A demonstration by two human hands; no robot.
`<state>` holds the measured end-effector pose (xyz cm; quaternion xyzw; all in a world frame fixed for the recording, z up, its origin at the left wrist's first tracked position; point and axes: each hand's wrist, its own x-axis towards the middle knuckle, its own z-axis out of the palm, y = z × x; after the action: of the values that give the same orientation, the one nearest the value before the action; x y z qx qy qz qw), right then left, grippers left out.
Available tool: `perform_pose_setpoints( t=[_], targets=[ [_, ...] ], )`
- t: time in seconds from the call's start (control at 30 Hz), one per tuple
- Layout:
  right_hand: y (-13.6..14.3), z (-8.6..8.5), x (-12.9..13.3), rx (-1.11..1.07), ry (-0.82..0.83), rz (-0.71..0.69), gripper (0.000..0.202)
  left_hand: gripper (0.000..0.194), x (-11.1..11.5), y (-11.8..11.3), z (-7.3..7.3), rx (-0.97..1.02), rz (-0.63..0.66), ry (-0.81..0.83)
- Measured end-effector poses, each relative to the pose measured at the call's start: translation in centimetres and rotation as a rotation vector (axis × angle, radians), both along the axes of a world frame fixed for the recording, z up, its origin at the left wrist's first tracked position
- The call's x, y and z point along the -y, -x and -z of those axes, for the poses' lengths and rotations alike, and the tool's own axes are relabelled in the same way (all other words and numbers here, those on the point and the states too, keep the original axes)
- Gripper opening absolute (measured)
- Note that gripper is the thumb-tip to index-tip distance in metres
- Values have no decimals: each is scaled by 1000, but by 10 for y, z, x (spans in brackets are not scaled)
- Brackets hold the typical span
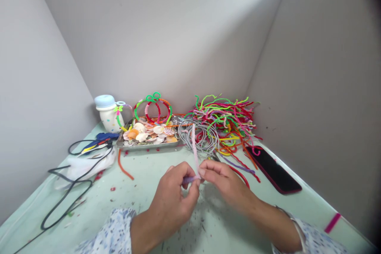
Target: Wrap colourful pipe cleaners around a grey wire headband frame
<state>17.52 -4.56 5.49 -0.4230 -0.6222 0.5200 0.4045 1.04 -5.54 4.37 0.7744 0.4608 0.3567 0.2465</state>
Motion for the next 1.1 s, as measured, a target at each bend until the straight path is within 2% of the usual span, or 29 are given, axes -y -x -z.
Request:
perform_pose_setpoints(
  t=[0.27, 0.47, 0.63, 0.83, 1.1],
  targets=[
    [-4, 2, 2, 96, -60, -10, 19, 12, 0, 1, 1, 7, -9, -39],
    [-9, 8, 3, 145, -355, 102, 5, 14, -1, 2, 1, 129, 14, 44],
    [-11, 14, 3, 236, -548, 117, 3, 18, -4, 5, 1, 243, 101, 92],
    [-11, 16, 0, 296, -704, 109, 5, 18, -5, 5, 3, 177, 100, 58],
    [-13, 9, 1, 363, -866, 144, 10, 19, -2, 6, 1, 121, 84, 1]
  ],
)
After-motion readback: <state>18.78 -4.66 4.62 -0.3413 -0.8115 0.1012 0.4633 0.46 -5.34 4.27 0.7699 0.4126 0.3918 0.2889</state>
